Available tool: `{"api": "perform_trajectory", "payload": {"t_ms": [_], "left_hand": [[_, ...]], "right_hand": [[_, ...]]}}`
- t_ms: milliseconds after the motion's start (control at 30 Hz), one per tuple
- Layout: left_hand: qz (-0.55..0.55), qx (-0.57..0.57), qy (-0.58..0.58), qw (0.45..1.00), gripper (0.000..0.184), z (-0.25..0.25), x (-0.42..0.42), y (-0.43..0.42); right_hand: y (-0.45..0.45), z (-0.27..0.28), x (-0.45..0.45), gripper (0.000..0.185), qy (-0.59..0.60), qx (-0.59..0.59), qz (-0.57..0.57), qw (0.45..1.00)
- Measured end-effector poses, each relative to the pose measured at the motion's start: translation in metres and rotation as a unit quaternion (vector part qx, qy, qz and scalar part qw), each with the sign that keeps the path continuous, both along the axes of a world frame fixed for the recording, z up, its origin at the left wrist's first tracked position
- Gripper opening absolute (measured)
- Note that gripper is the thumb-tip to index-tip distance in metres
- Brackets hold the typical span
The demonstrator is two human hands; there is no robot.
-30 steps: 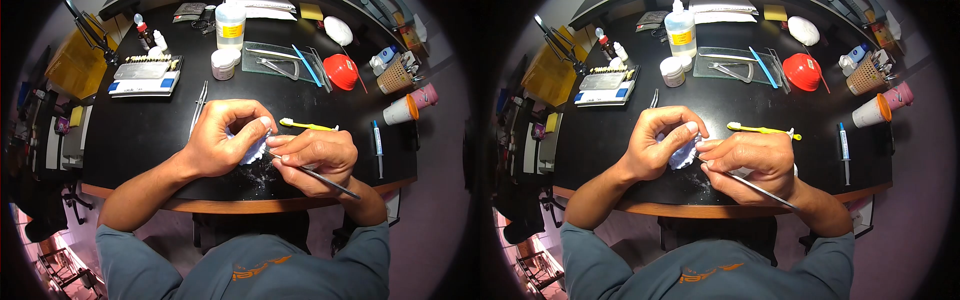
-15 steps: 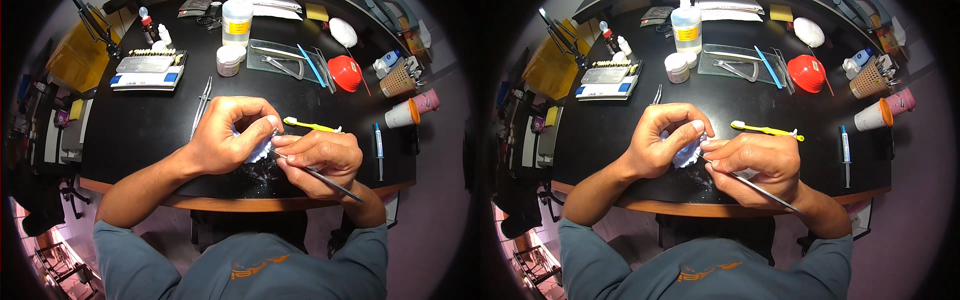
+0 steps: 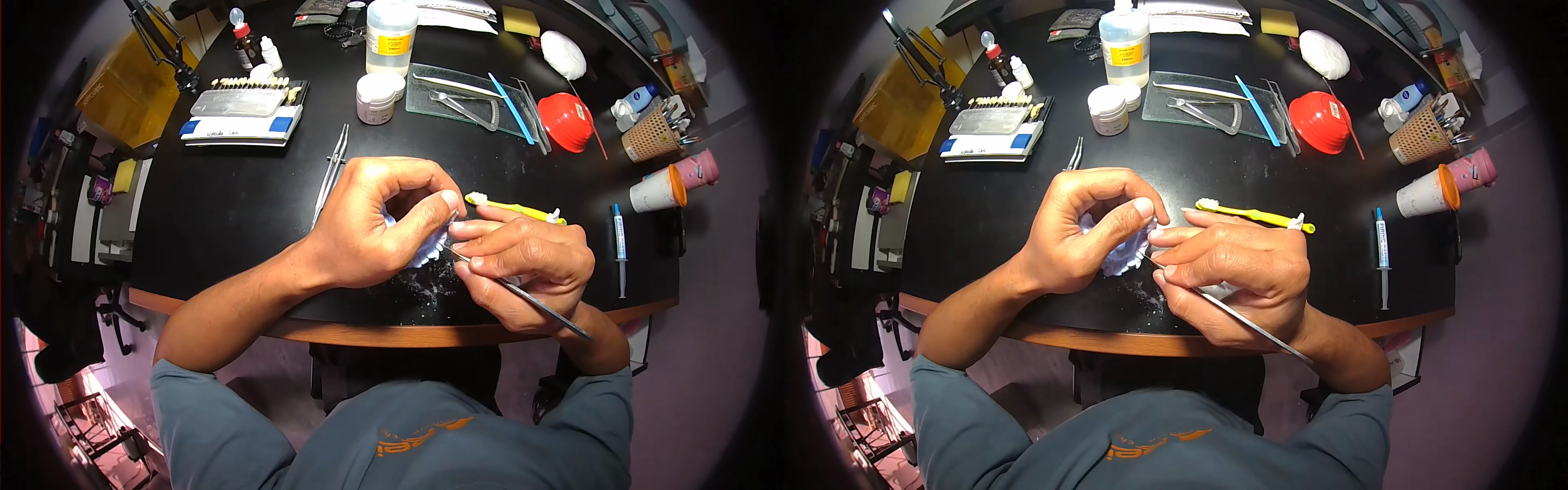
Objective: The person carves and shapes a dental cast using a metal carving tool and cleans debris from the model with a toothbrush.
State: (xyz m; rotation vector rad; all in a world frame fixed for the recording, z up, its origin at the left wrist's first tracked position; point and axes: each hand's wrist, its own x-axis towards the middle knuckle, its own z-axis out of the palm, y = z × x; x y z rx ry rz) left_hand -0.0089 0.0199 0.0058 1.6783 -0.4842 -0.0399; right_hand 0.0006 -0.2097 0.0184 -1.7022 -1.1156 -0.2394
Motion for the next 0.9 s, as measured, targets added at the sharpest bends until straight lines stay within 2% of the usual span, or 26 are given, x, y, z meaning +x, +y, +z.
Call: {"api": "perform_trajectory", "payload": {"t_ms": [167, 267, 367, 467, 567, 767, 900], "left_hand": [[-0.005, 0.001, 0.011, 1.000, 0.023, 0.000, 0.001, 0.001], [-0.002, -0.019, 0.018, 1.000, 0.023, 0.000, 0.000, 0.000], [-0.001, -0.021, 0.033, 0.999, 0.023, 0.002, 0.000, 0.002], [-0.002, -0.023, 0.026, 0.999, 0.024, 0.001, 0.001, 0.002], [-0.005, -0.026, 0.029, 0.999, 0.024, 0.004, 0.001, 0.003], [0.003, -0.036, 0.025, 0.999, 0.025, -0.003, 0.003, 0.002], [0.017, -0.057, 0.001, 0.998, 0.019, -0.006, 0.005, 0.000]], "right_hand": [[-0.004, 0.004, -0.002, 0.015, 0.006, -0.041, -0.008, 0.999], [-0.007, 0.010, -0.003, 0.023, -0.009, -0.086, -0.026, 0.996], [-0.003, 0.012, 0.001, 0.016, -0.058, -0.078, -0.044, 0.994], [-0.003, 0.014, 0.001, 0.017, -0.034, -0.082, -0.043, 0.995], [-0.003, 0.001, 0.002, 0.018, 0.006, -0.025, -0.013, 1.000], [-0.003, 0.003, 0.001, 0.020, 0.014, -0.005, -0.001, 1.000], [-0.003, 0.002, 0.000, 0.020, 0.014, -0.004, 0.002, 1.000]]}}
